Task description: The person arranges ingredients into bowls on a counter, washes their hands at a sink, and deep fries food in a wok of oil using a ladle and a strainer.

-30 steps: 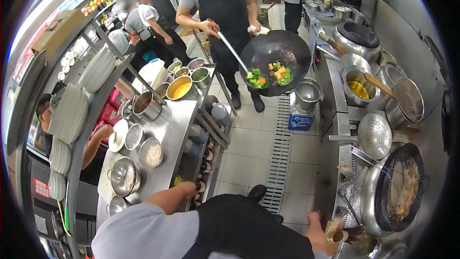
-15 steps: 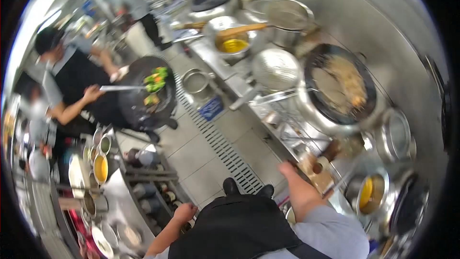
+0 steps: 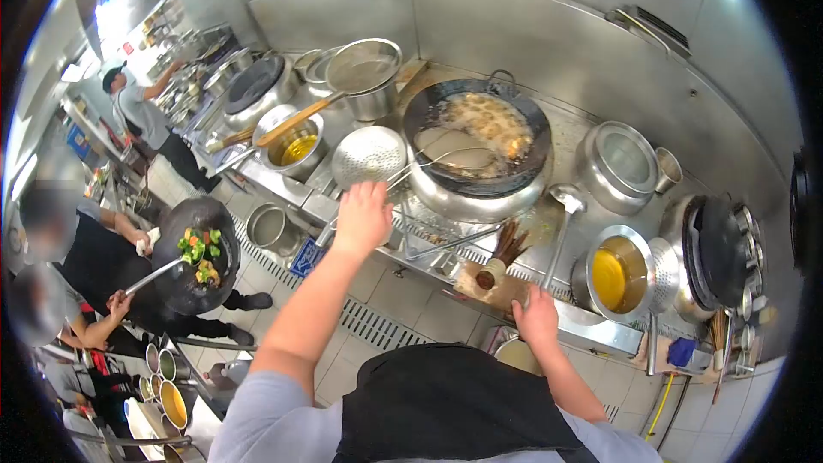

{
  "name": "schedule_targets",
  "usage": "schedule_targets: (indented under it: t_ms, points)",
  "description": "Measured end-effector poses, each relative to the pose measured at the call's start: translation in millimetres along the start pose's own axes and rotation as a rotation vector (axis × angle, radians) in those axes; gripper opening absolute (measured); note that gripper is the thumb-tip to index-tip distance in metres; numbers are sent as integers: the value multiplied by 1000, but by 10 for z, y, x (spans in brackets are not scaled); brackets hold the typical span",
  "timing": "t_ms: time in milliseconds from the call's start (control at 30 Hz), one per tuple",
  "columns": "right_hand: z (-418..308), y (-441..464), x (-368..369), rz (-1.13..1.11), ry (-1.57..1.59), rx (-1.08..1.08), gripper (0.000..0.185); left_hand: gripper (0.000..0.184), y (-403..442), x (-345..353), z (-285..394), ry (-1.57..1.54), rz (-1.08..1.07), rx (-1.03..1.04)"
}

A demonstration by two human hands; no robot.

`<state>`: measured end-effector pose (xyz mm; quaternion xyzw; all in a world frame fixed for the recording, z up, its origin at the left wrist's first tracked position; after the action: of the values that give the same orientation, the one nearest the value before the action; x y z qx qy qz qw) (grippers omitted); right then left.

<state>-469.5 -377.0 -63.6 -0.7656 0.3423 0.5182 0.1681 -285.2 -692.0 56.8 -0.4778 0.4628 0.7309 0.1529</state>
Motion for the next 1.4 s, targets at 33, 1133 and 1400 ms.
schedule_targets:
  t_ms: [33,1133,1400]
  points:
    - [85,-25,-21,12,1,11,51,49,104,129,-28,113,-136,-32]
    - [-71,512,-864,149,928,507,19,51,455,946,-681,-188,-620,-118]
    - [-462,851,-646,1,697,488,18,44,526,883,-653,-285,-455,-76]
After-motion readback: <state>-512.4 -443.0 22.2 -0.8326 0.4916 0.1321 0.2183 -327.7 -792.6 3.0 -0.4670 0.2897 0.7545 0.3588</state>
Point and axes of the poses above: each hand's wrist, its own y-axis towards the middle knuckle, its own x-axis out of the palm, z = x × y, the point moved 5 cm from there along y, towards the middle knuckle, and after that the axes turned 3 degrees about z, right-handed, at the moved point
